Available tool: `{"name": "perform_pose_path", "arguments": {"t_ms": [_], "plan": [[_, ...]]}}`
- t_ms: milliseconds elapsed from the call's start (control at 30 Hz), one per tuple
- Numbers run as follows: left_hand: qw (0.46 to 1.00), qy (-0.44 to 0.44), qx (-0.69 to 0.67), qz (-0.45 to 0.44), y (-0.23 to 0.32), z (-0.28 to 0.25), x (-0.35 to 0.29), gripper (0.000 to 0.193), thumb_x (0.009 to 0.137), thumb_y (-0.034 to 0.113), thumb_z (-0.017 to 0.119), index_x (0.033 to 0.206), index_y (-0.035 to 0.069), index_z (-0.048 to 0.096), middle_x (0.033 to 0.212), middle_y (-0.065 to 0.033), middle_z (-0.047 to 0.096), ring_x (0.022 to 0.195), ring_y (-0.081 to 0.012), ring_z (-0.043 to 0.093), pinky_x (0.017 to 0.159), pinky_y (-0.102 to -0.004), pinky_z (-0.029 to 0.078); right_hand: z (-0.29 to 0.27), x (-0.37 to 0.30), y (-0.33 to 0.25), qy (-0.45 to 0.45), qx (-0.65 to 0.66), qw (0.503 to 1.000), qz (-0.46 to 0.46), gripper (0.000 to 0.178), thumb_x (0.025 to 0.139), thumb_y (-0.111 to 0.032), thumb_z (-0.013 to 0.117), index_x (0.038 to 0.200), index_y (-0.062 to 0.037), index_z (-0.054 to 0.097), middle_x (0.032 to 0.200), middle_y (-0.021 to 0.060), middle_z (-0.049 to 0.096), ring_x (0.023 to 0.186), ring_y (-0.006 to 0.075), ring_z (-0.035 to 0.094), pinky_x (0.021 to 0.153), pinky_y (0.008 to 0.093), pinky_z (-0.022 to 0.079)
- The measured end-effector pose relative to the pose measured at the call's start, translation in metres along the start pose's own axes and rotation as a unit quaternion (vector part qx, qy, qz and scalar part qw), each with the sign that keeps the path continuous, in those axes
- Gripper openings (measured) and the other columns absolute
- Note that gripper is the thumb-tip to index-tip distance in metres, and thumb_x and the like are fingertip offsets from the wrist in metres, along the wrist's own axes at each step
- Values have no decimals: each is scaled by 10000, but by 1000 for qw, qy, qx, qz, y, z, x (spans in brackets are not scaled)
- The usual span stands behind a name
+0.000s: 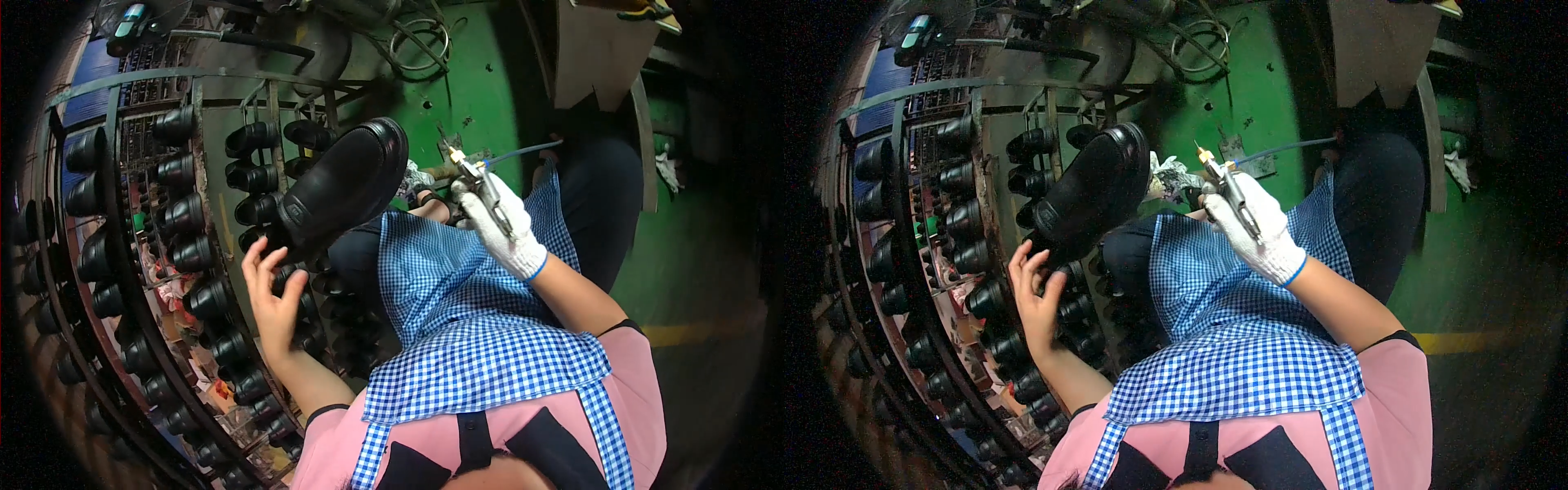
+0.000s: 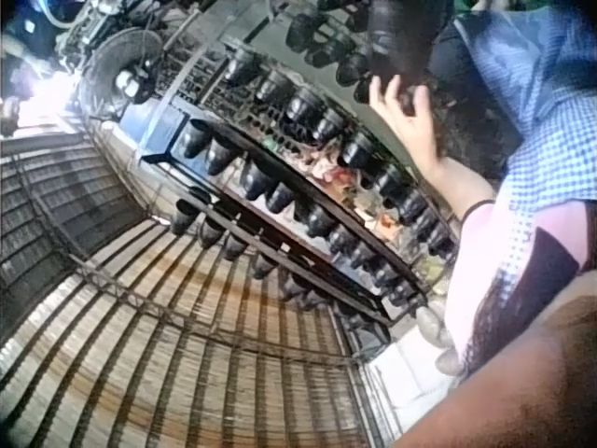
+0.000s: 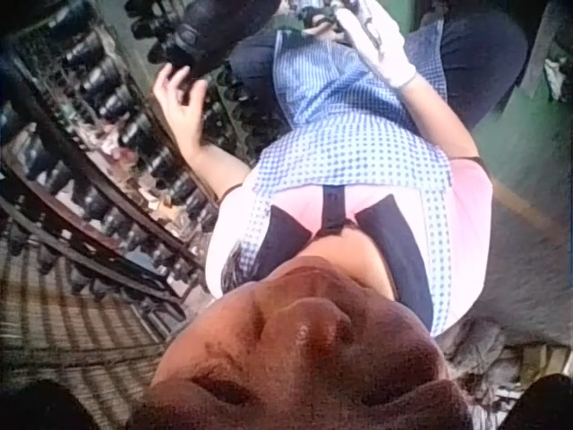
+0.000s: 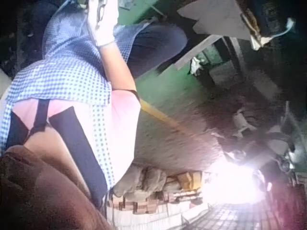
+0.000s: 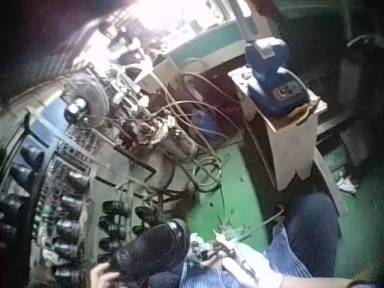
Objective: Applying adhesive to shoe components using a specialized applicator as part of the manufacturing process.
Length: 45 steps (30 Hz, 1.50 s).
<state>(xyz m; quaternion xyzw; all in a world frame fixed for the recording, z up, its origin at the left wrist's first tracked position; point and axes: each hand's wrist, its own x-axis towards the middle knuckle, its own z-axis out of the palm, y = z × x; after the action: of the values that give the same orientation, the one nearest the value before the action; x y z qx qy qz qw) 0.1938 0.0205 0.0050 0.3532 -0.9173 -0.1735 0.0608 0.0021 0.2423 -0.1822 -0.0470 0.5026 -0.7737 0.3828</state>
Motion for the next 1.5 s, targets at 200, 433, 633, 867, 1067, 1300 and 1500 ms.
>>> {"name": "perform_pose_path", "arguments": {"t_ms": [200, 433, 633, 867, 1067, 1300, 1500], "plan": [[987, -24, 49, 152, 5, -2, -16, 380, 685, -51, 734, 1053, 41, 720, 1135, -88, 683, 1106, -308, 587, 929, -389, 488, 21, 20, 13, -23, -273, 943, -187, 299, 982, -275, 645, 1146, -26, 634, 889, 129, 673, 744, 231, 684, 701, 341, 544], [942, -66, -29, 328, 13, 4, 4, 271, 743, 116, 857, 888, 80, 631, 904, -31, 648, 1098, -271, 633, 1196, -544, 252, 25, 71, 118, -168, 106, 972, 127, 295, 997, -204, 622, 1235, -35, 574, 976, 47, 652, 826, 130, 673, 724, 290, 568], [900, 14, -203, 385, 43, -89, 20, 321, 788, 133, 844, 979, 47, 601, 890, -102, 621, 869, -328, 642, 1030, -512, 478, 68, 15, 36, -88, -307, 905, -280, 724, 901, -188, 687, 1520, -18, 353, 1213, 159, 611, 1058, 286, 627, 957, 377, 510], [850, 199, 81, 481, 83, -160, 69, 325, 772, 177, 828, 921, 48, 570, 846, -109, 570, 806, -345, 575, 761, -433, 443, 71, 31, 20, -67, -345, 908, -228, 820, 914, -155, 681, 1589, -17, 235, 1233, 177, 604, 1073, 300, 596, 971, 379, 479], [862, 195, 24, 466, 45, -97, 8, 318, 747, 223, 865, 847, 107, 586, 795, -15, 572, 714, -233, 570, 794, -442, 501, 53, 49, -7, -36, -341, 901, -265, 647, 952, -127, 628, 1550, -69, 386, 1052, 103, 661, 945, 231, 641, 926, 320, 494], [877, 114, 8, 467, 18, -5, -44, 168, 691, 128, 702, 849, 155, 651, 833, 48, 597, 730, -163, 584, 876, -401, 534, 59, 23, -4, -56, -296, 930, -211, 646, 985, -185, 618, 1571, -105, 356, 1072, 71, 653, 889, 188, 646, 828, 307, 524], [943, -1, -39, 330, -13, 52, -57, 142, 768, 135, 762, 863, 111, 659, 876, -22, 667, 912, -239, 672, 1115, -522, 394, 87, 1, -58, -61, -39, 995, 69, 257, 1055, -135, 441, 1274, -51, 545, 1085, 78, 640, 913, 217, 646, 821, 315, 550]]}}
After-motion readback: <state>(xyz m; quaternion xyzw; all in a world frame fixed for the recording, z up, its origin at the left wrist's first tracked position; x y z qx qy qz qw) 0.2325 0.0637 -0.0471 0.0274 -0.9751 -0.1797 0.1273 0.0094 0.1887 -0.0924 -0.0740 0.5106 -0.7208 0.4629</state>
